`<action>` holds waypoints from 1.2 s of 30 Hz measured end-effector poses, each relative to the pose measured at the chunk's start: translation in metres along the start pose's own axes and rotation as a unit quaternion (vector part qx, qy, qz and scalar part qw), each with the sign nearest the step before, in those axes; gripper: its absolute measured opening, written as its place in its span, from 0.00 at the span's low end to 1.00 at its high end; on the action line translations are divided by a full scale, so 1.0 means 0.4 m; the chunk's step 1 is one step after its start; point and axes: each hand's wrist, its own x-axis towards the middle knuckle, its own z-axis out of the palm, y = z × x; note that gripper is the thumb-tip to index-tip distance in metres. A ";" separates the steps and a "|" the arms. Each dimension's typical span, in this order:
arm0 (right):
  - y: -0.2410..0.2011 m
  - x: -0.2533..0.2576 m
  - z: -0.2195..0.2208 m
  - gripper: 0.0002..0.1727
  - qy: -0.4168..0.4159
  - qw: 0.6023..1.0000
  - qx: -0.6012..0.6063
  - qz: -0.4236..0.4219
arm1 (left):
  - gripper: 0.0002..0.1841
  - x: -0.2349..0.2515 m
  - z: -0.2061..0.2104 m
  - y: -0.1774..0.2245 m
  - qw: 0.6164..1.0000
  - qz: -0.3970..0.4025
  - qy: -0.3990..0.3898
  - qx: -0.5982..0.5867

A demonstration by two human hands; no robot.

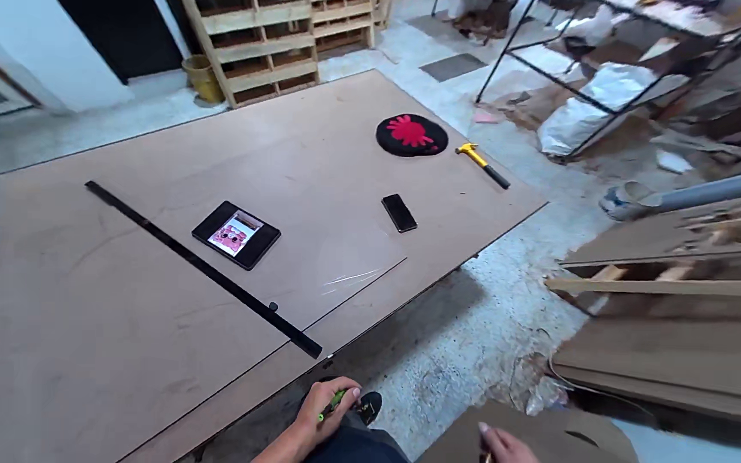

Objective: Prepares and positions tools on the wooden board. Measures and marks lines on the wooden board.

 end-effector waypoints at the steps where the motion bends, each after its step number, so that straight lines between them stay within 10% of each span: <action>1: -0.034 0.053 -0.041 0.27 -0.009 1.000 -0.018 -0.011 | 0.18 0.011 0.007 -0.011 1.000 -0.013 0.020 -0.016; 19: -0.433 0.545 -0.101 0.22 -0.102 0.984 -0.102 -0.109 | 0.22 0.319 -0.151 0.025 0.953 -0.209 0.215 0.048; 30: -0.678 0.845 -0.120 0.34 -0.119 0.952 -0.234 -0.155 | 0.29 0.239 -0.094 -0.005 0.775 -0.377 0.507 -0.022; 36: -0.757 0.943 -0.095 0.42 -0.189 0.922 -0.278 -0.194 | 0.36 0.253 -0.042 -0.010 0.763 -0.444 0.468 0.030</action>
